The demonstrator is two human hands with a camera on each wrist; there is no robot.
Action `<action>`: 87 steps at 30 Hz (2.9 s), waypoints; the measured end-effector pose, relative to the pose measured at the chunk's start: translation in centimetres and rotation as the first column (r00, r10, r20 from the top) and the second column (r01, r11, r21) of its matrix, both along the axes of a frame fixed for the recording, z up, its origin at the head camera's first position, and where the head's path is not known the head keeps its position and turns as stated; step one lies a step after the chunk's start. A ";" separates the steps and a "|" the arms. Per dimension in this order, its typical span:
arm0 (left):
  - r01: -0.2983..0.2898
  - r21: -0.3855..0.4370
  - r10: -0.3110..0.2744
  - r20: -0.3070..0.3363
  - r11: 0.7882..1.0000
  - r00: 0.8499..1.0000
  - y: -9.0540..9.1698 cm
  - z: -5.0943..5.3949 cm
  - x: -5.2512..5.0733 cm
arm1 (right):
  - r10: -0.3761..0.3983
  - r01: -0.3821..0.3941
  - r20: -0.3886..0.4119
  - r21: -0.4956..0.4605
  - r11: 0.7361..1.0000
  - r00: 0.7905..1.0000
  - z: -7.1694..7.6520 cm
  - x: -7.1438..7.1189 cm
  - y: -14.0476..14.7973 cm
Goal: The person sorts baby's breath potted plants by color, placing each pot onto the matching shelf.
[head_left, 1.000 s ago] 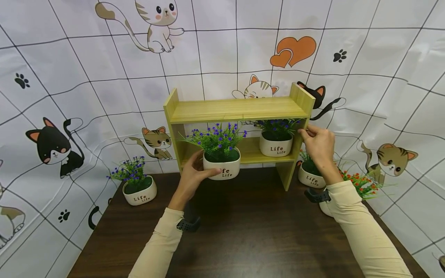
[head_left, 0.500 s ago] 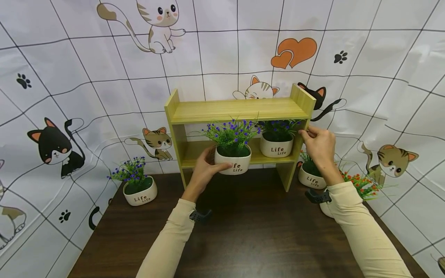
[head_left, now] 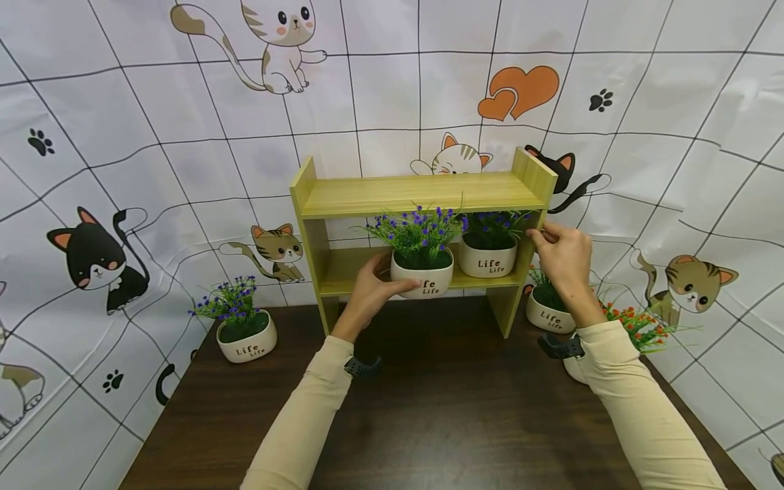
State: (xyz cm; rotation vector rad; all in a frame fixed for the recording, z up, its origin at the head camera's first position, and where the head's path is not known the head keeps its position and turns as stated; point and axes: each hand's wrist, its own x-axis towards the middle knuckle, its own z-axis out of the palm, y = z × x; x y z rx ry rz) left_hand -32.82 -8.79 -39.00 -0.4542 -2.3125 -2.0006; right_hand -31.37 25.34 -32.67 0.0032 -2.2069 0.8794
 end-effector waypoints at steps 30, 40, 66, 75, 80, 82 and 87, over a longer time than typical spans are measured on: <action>-0.042 0.053 0.039 0.067 0.998 0.997 1.2 0.5 -3.0 | 0.007 -0.007 0.007 -0.009 1.000 1.000 0.0 0.0 -0.1; -0.043 0.067 0.038 0.075 0.997 0.996 1.9 0.4 -3.6 | 0.005 -0.005 0.002 -0.012 1.000 1.000 -0.1 0.2 0.0; 0.028 -0.019 -0.026 0.085 0.999 0.996 2.2 0.8 -4.5 | -0.002 0.003 -0.026 0.013 1.000 1.000 -0.1 0.1 0.0; 0.028 -0.027 -0.025 0.099 0.999 0.995 2.0 1.0 -4.3 | -0.001 0.002 -0.029 0.014 1.000 1.000 -0.2 -0.2 0.0; 0.007 -0.022 -0.005 0.086 1.000 0.996 1.5 1.1 -4.1 | 0.003 -0.003 -0.024 0.006 1.000 1.000 -0.2 -0.1 0.0; -0.003 -0.009 0.004 0.077 1.000 0.997 1.3 1.2 -4.0 | 0.001 -0.001 -0.020 0.001 1.000 1.000 -0.1 0.0 -0.1; -0.032 0.024 0.030 0.061 0.999 0.998 0.2 1.3 -3.8 | -0.012 0.012 -0.018 0.004 1.000 1.000 -0.1 0.0 -0.1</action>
